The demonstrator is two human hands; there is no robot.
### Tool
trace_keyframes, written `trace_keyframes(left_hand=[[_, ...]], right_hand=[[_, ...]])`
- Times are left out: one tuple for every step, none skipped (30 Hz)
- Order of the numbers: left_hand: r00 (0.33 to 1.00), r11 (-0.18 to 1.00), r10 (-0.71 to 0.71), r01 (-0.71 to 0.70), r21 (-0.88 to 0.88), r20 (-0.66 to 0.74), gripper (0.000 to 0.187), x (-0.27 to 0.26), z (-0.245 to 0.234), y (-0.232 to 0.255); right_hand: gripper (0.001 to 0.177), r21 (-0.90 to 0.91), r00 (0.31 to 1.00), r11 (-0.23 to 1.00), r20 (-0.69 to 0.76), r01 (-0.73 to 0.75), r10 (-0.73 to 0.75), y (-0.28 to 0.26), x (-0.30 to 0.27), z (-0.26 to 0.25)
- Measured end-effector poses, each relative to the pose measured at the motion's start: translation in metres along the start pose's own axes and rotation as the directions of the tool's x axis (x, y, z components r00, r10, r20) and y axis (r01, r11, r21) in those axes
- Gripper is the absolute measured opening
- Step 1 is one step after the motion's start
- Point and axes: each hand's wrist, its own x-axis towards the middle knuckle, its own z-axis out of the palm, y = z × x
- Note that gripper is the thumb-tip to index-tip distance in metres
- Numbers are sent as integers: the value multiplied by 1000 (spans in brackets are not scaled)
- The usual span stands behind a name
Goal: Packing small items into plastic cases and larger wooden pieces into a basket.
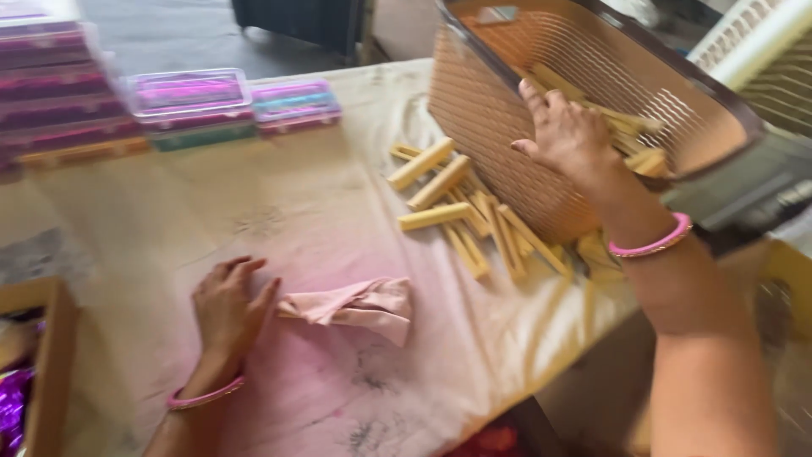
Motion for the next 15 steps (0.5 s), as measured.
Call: trace_keyframes(left_hand=[[1000, 1000, -2, 2, 9, -10, 42, 0, 2, -1], [1000, 1000, 16, -16, -5, 4, 42, -1, 3, -3], [1000, 1000, 14, -14, 10, -4, 42, -1, 4, -5], [1000, 1000, 11, -11, 24, -12, 42, -1, 5, -6], [1000, 1000, 23, -23, 15, 0, 42, -3, 7, -10], [1000, 999, 20, -20, 47, 15, 44, -5, 10, -13], [1000, 997, 16, -18, 81, 22, 45, -5, 12, -17], [999, 997, 27, -29, 74, 27, 45, -1, 16, -15], [997, 991, -4, -7, 136, 81, 52, 5, 18, -14], [991, 980, -39, 12, 199, 131, 58, 11, 21, -14], [991, 981, -34, 8, 196, 131, 58, 20, 17, 2], [970, 977, -109, 64, 203, 219, 66, 28, 14, 17], [935, 969, -186, 123, 216, 302, 74, 36, 12, 33], [936, 969, -184, 122, 214, 301, 74, 39, 16, 51], [921, 975, -181, 121, 188, 346, 75, 43, 19, 69]], right_hand=[[99, -4, 998, 1000, 55, 26, -26, 12, -16, -13], [99, -11, 998, 1000, 69, 4, -3, 29, -30, -23], [98, -33, 994, 999, 111, 5, -2, 43, -42, -33], [97, -54, 988, 999, 153, 7, 1, 58, -55, -44], [97, -59, 986, 998, 164, -6, 16, 78, -63, -37], [93, -41, 997, 999, 82, 11, -8, 97, -72, -30], [90, -24, 999, 999, -9, 31, -31, 117, -79, -24], [90, -28, 1000, 999, -5, 19, -19, 126, -89, -24], [70, -62, 997, 996, -43, 61, -64, 134, -98, -25], [55, -98, 991, 990, -80, 101, -109, 142, -106, -25], [55, -100, 991, 990, -80, 96, -104, 142, -115, -13], [43, -57, 979, 979, -43, 195, -197, 143, -124, 1], [49, -11, 956, 956, -11, 293, -293, 143, -132, 15], [49, -13, 957, 957, -13, 291, -291, 137, -135, 36], [39, 117, 929, 951, 212, 285, -304, 130, -139, 58]])
